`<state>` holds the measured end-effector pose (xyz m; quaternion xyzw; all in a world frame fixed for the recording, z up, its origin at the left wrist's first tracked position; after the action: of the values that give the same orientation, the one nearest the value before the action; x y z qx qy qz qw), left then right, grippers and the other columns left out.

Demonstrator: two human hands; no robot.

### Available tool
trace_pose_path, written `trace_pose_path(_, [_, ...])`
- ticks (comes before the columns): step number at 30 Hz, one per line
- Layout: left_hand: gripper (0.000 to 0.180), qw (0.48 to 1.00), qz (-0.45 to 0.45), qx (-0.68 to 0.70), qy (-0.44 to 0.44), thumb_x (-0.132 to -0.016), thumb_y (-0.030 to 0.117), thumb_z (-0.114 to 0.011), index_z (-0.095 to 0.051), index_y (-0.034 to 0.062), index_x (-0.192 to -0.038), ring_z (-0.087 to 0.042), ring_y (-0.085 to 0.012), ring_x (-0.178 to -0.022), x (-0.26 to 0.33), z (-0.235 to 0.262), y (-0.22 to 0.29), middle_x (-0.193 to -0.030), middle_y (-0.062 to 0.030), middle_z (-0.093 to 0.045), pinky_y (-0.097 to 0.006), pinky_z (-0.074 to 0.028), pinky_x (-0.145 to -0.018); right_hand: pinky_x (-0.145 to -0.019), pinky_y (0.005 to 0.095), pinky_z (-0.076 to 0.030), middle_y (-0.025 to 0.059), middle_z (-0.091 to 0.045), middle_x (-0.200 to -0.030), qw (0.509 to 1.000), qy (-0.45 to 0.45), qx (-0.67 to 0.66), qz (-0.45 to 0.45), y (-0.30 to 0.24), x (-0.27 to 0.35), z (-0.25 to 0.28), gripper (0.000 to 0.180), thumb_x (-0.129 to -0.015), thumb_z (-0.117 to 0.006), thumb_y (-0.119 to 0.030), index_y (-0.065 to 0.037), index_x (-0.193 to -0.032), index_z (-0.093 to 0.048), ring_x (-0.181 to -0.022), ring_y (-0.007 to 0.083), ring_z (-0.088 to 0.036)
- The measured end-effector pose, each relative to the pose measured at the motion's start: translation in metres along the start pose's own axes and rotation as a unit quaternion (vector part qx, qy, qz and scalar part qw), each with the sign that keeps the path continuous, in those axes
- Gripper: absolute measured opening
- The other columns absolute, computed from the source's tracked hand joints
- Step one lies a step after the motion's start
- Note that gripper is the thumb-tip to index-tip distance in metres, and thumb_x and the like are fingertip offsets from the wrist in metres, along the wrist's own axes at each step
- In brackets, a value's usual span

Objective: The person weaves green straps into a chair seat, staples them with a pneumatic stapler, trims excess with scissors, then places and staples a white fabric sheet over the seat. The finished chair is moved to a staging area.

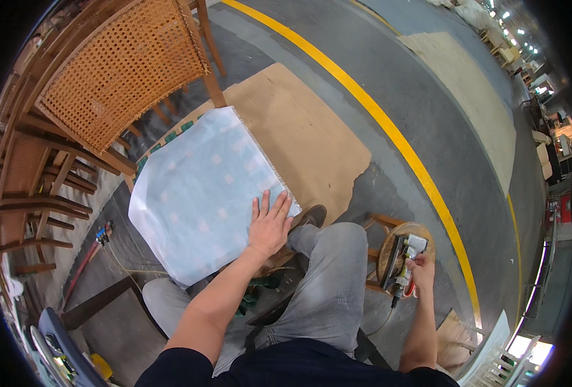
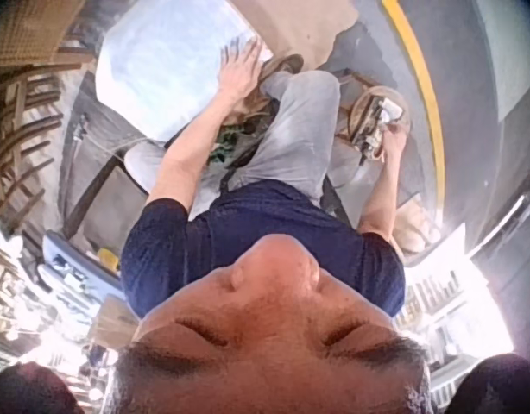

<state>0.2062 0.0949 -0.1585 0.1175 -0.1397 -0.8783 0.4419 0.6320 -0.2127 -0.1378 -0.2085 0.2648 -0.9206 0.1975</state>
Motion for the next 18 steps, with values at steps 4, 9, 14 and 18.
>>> trace_pose_path(4, [0.053, 0.999, 0.012, 0.027, 0.019, -0.108, 0.033, -0.055, -0.052, 0.0156, -0.158, -0.026, -0.0412, -0.16, 0.0, 0.005, -0.005, -0.169, -0.003, -0.042, -0.064, -0.015, -0.13, -0.081, 0.0363, -0.056, 0.0126, -0.075, -0.095, 0.999, -0.016, 0.036, -0.037, 0.002, -0.01, -0.011, 0.048, -0.077, -0.093, -0.018, 0.007, -0.111, -0.07, -0.088, 0.0244, -0.071])
trace_pose_path(9, [0.049, 0.998, 0.019, 0.045, 0.027, -0.108, 0.032, -0.055, -0.056, 0.0153, -0.155, -0.027, -0.0398, -0.161, 0.001, 0.0, -0.008, -0.167, -0.0008, -0.046, -0.066, -0.014, -0.13, -0.088, 0.0355, -0.054, 0.0104, -0.073, -0.104, 0.995, -0.039, -0.033, -0.082, -0.009, -0.007, -0.017, 0.048, -0.074, -0.083, -0.004, 0.006, -0.118, -0.068, -0.096, 0.0245, -0.071])
trace_pose_path(14, [0.048, 0.999, 0.019, 0.034, 0.027, -0.108, 0.03, -0.055, -0.057, 0.0161, -0.155, -0.024, -0.038, -0.162, 0.006, -0.007, -0.01, -0.166, 0.0009, -0.047, -0.066, -0.014, -0.13, -0.1, 0.0357, -0.05, 0.0102, -0.071, -0.114, 0.989, -0.004, -0.128, 0.069, -0.068, 0.021, -0.015, 0.059, -0.07, -0.068, 0.008, 0.003, -0.129, -0.063, -0.105, 0.0258, -0.068])
trace_pose_path(18, [0.048, 0.999, 0.024, 0.02, 0.034, -0.109, 0.03, -0.054, -0.057, 0.0167, -0.154, -0.023, -0.0377, -0.162, 0.01, -0.006, -0.016, -0.166, 0.0018, -0.046, -0.065, -0.014, -0.13, -0.072, 0.0321, -0.056, 0.0068, -0.07, -0.105, 0.951, -0.105, -0.279, 0.087, -0.172, 0.037, -0.024, 0.051, -0.081, -0.083, -0.001, -0.001, -0.128, -0.063, -0.083, 0.0172, -0.068])
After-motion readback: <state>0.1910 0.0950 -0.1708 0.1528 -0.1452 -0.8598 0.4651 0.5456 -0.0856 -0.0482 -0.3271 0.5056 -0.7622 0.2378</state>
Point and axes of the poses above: each hand's wrist, its own x-axis away from the middle knuckle, its own z-axis out of the back of the hand, y = z × x, the point moved 6 cm from there along -x, towards the middle knuckle
